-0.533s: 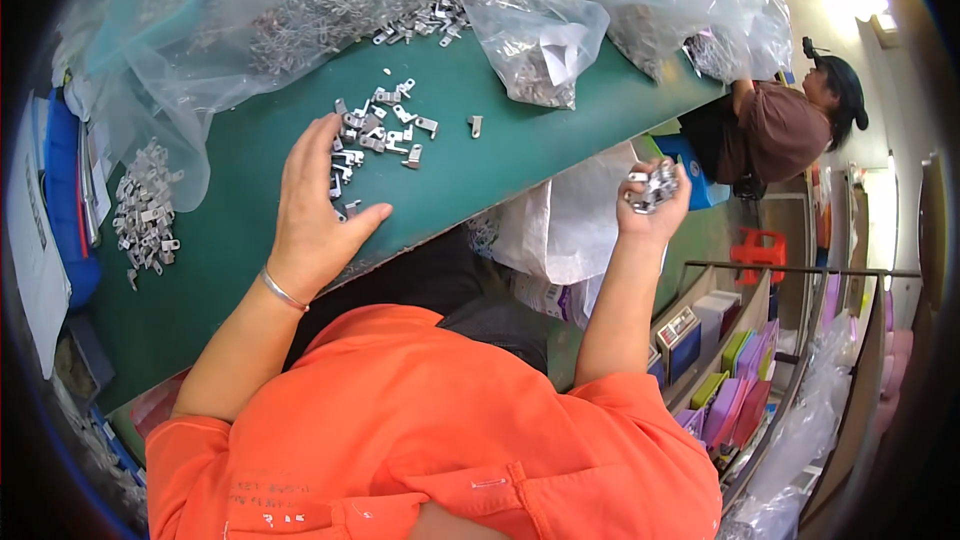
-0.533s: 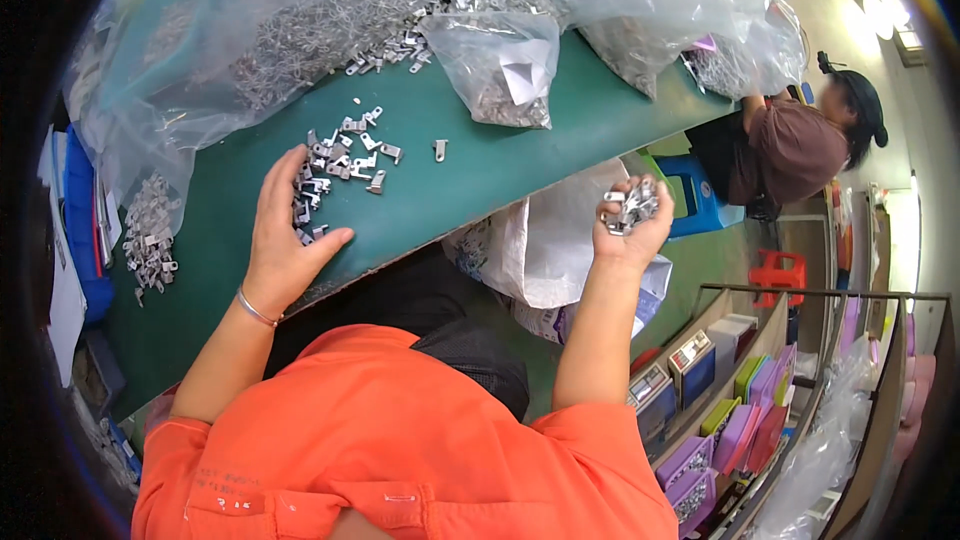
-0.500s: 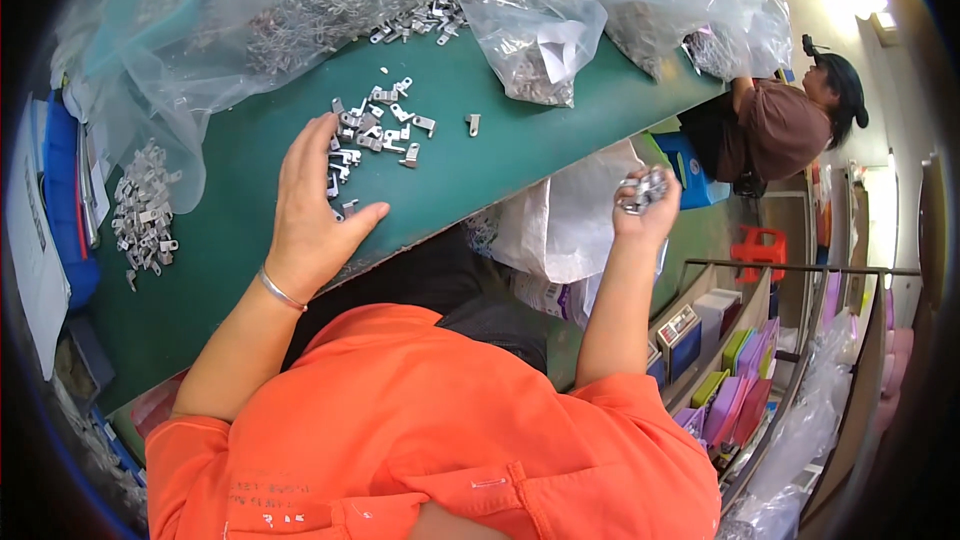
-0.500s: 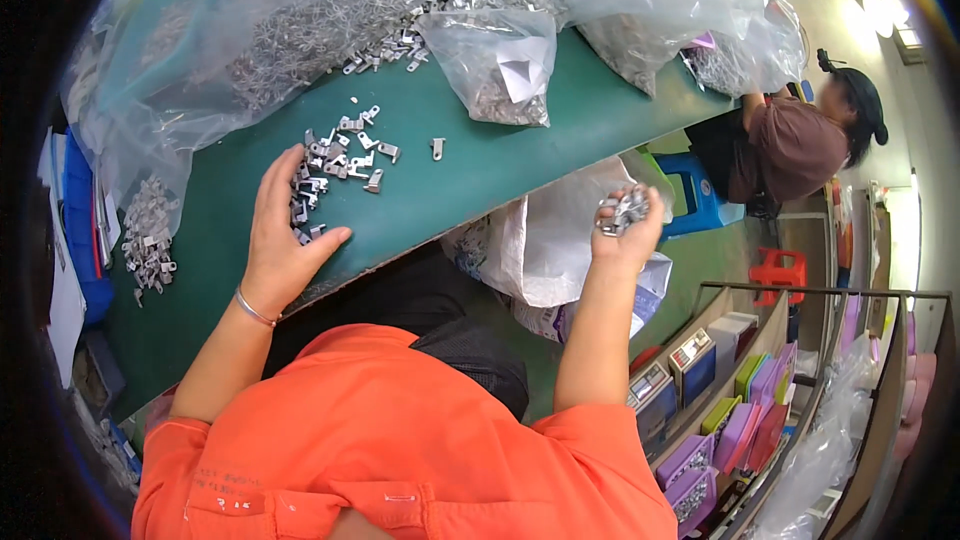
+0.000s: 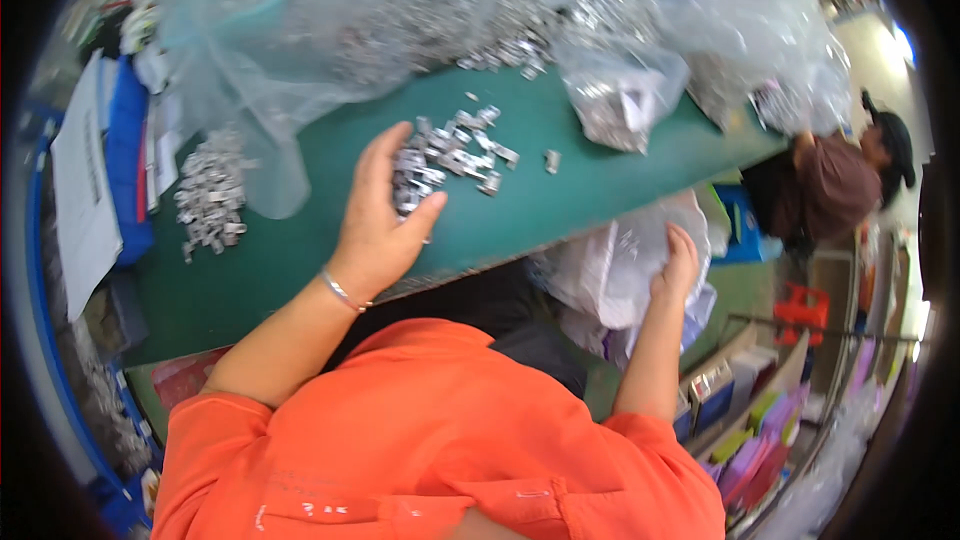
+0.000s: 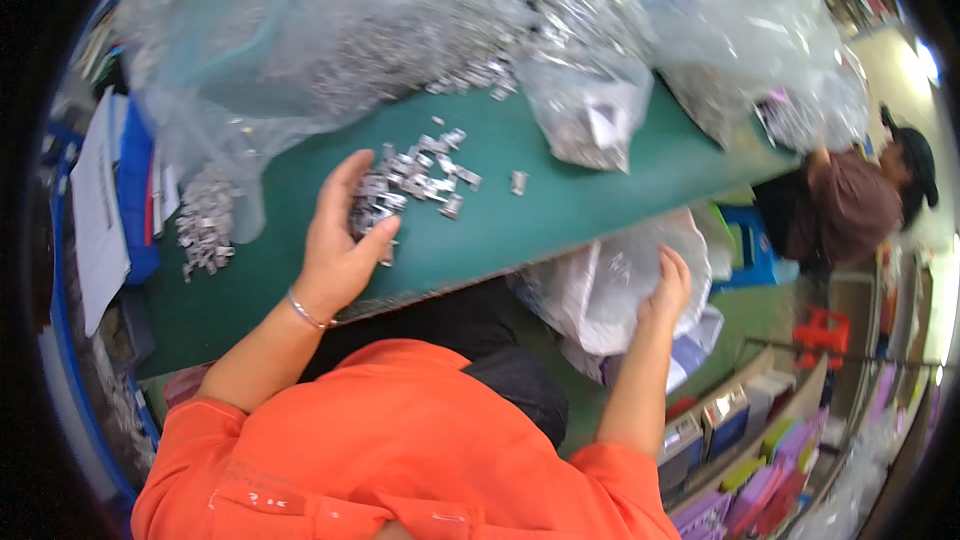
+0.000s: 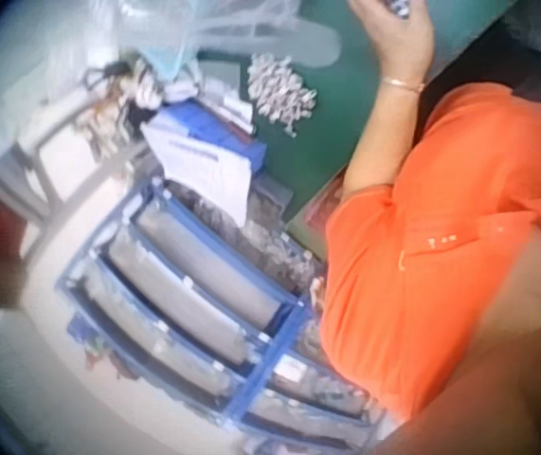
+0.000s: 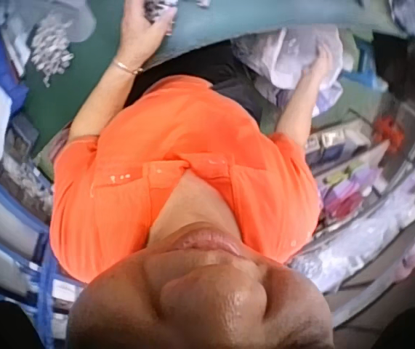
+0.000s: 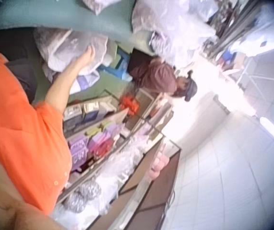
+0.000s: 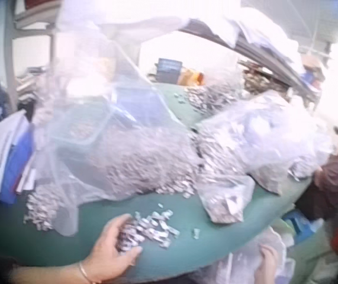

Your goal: The person sorts small metal hardware components from plastic bags into piles on a green table. They then manually link the components together into chains and place the finished chains into a pink basket. The person also moves between tables to organize materials.

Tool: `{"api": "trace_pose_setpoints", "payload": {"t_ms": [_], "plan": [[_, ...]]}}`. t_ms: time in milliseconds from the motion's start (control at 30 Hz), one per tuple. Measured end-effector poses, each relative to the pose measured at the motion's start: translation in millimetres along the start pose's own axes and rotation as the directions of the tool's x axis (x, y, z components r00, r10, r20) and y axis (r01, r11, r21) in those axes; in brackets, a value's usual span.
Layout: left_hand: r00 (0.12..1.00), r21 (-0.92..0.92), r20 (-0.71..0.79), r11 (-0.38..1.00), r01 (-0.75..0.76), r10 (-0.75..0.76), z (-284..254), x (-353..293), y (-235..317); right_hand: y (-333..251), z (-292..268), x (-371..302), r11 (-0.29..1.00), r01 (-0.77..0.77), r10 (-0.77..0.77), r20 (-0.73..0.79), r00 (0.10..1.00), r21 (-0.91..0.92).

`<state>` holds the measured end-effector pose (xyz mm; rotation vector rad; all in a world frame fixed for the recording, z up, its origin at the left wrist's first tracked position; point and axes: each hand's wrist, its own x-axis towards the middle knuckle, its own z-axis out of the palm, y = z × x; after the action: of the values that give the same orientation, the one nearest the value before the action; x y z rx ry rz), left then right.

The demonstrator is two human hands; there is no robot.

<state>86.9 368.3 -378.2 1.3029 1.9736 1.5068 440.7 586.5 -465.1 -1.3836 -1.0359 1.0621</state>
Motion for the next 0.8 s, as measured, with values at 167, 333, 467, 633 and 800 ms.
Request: {"api": "trace_pose_setpoints", "payload": {"t_ms": [167,333,467,633,800], "plan": [[0.986,-0.124,-0.093,0.985,0.123,-0.135,-1.7,9.2,-3.1,-82.1,79.3,-86.2,0.772,0.628,-0.568,0.337,0.751,-0.098],[0.995,-0.014,-0.031,0.995,0.095,-0.095,21.3,23.8,-3.1,-108.0,185.2,-116.6,0.468,0.883,-0.401,0.898,0.18,0.032],[0.993,-0.244,-0.057,0.966,0.083,-0.1,29.2,23.5,-12.1,-97.4,221.7,-136.0,0.404,0.895,-0.398,0.917,-0.015,0.19],[0.977,-0.28,-0.147,0.954,0.109,-0.155,20.5,20.5,-9.3,-93.7,232.9,-168.6,0.44,0.872,-0.361,0.931,-0.048,0.216],[0.936,-0.515,-0.129,0.829,0.219,-0.328,2.0,29.6,-15.8,-93.5,238.9,-172.9,0.408,0.905,-0.412,0.909,0.065,0.12]]}}
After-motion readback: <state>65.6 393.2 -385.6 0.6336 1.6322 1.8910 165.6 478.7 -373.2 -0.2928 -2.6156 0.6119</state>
